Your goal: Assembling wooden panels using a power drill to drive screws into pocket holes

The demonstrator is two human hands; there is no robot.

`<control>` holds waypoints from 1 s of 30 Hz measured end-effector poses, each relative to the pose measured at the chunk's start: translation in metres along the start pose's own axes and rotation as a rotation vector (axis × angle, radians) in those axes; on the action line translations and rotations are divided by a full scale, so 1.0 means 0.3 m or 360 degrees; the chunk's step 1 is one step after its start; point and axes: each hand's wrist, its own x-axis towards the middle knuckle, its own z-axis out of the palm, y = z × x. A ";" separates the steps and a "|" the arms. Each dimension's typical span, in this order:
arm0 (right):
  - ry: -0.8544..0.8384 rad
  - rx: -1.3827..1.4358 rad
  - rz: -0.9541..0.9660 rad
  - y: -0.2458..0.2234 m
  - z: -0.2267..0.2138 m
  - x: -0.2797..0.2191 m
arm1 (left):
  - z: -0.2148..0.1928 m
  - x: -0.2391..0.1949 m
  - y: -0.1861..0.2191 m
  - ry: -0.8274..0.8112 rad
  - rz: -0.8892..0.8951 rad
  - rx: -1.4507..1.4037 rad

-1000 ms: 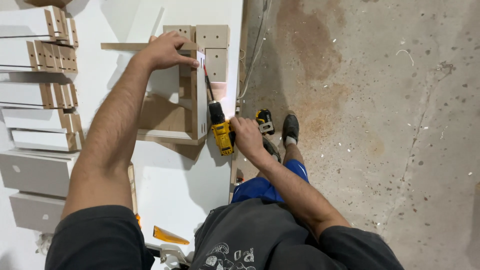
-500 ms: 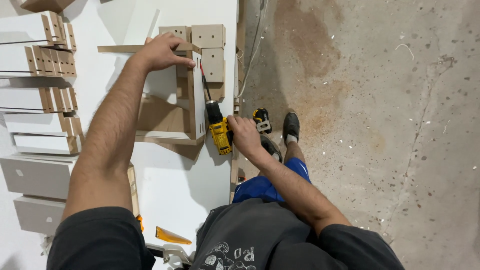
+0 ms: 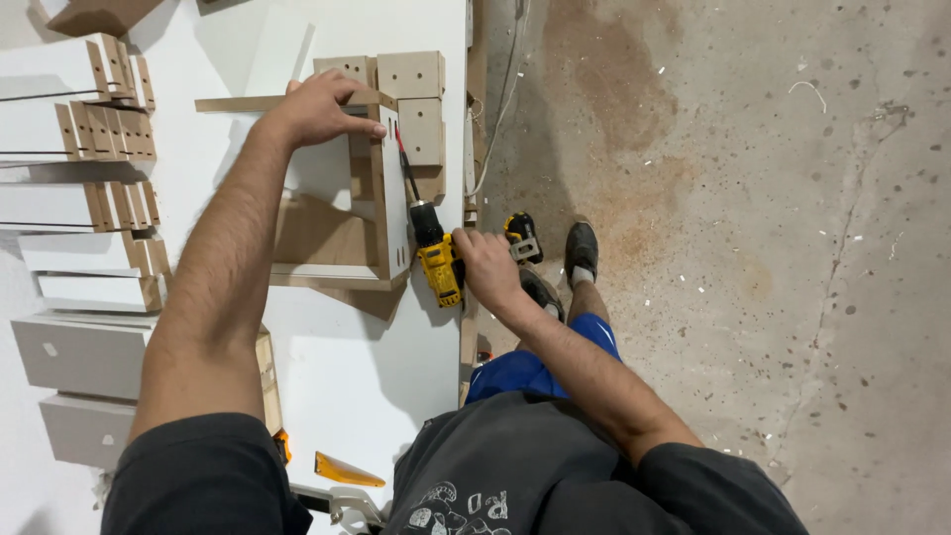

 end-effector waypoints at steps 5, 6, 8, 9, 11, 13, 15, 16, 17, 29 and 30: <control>-0.0037 0.0044 0.0024 -0.024 0.005 0.000 | 0.007 0.014 -0.017 0.0011 0.0032 0.0002; 0.0002 0.0020 -0.0006 -0.024 0.011 -0.001 | 0.011 0.015 -0.024 0.0019 0.0039 -0.0004; -0.0021 0.0040 0.0012 -0.028 0.010 -0.003 | 0.004 0.002 -0.003 0.0005 0.0016 0.0001; -0.0045 0.0062 0.0026 -0.031 0.009 -0.003 | 0.000 -0.005 0.006 -0.0007 -0.0010 0.0003; 0.0011 -0.0032 -0.0005 -0.034 0.016 -0.005 | 0.010 0.013 -0.014 0.0005 0.0005 0.0010; 0.0073 -0.0125 -0.0037 -0.033 0.021 0.000 | 0.003 0.008 -0.008 0.0020 0.0021 0.0023; -0.0054 -0.0111 0.0012 -0.029 0.024 0.002 | -0.011 -0.022 0.021 -0.0018 -0.0025 -0.0030; -0.0058 -0.0111 0.0009 -0.030 0.030 -0.006 | 0.004 -0.010 -0.002 -0.0018 -0.0028 -0.0034; -0.0024 -0.0102 0.0005 -0.027 0.034 -0.005 | 0.011 0.009 -0.021 0.0005 0.0031 0.0012; -0.0135 -0.0136 0.0014 -0.047 -0.028 0.007 | 0.003 0.001 -0.009 0.0011 0.0033 -0.0013; -0.0168 -0.0175 0.0014 -0.056 -0.041 0.003 | 0.006 -0.002 -0.010 0.0018 0.0031 0.0000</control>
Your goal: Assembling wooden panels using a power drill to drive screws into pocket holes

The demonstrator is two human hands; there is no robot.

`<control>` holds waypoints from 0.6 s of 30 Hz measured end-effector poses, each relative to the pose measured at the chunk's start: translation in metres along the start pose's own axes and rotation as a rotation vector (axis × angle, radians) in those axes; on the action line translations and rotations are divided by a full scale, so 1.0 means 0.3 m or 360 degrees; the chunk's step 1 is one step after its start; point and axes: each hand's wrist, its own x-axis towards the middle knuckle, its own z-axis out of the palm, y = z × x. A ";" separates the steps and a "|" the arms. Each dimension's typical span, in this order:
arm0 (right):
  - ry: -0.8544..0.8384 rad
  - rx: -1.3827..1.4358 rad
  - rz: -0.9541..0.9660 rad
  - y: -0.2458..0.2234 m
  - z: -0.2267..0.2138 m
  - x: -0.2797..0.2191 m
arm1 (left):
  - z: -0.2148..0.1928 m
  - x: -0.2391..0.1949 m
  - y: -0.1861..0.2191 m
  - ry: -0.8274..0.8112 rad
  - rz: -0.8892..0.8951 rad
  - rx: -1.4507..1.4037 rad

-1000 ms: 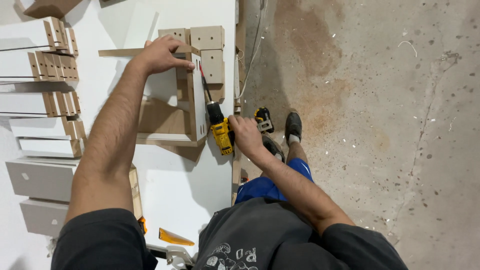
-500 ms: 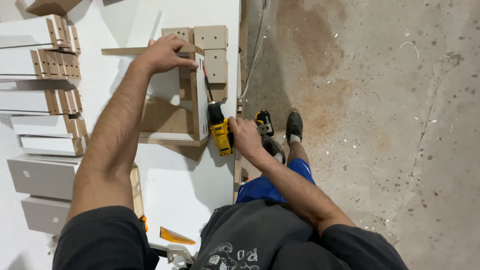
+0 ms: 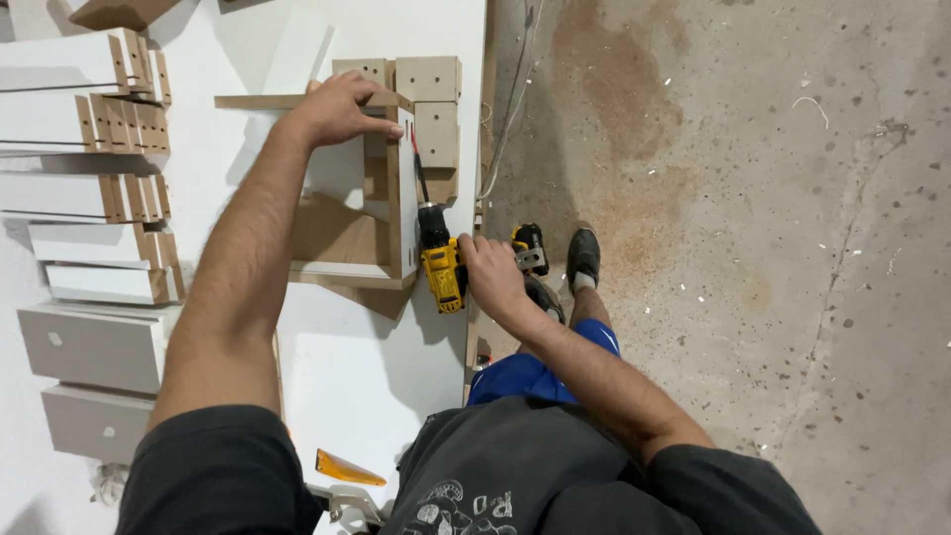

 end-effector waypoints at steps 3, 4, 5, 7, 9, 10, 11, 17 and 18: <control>0.0040 -0.0129 -0.0092 0.004 0.010 -0.020 | 0.004 0.016 -0.005 -0.0022 0.0023 0.0021; 0.0054 -0.0145 -0.0091 0.009 -0.026 -0.019 | 0.003 0.030 -0.012 -0.0008 0.0038 0.0023; 0.0009 -0.0001 -0.0057 0.011 -0.063 -0.027 | 0.012 0.038 -0.022 0.0000 0.0056 0.0055; -0.0041 0.0130 -0.0038 0.019 -0.120 -0.051 | 0.023 0.036 -0.034 0.0022 0.0070 0.0074; 0.0121 0.0100 -0.0125 0.044 -0.175 -0.075 | 0.015 0.028 -0.020 0.0029 0.0041 0.0028; 0.0130 0.0075 -0.0134 0.063 -0.175 -0.110 | 0.055 0.084 -0.077 0.0050 0.0056 0.0019; 0.0154 0.0090 -0.0209 0.086 -0.179 -0.138 | 0.089 0.142 -0.131 0.0105 0.0072 0.0112; 0.0261 0.0392 -0.0163 0.179 -0.224 -0.342 | 0.163 0.287 -0.218 0.0241 0.0143 0.0232; 0.0341 0.0502 -0.0032 0.218 -0.207 -0.363 | 0.164 0.296 -0.215 0.0269 0.0169 0.0227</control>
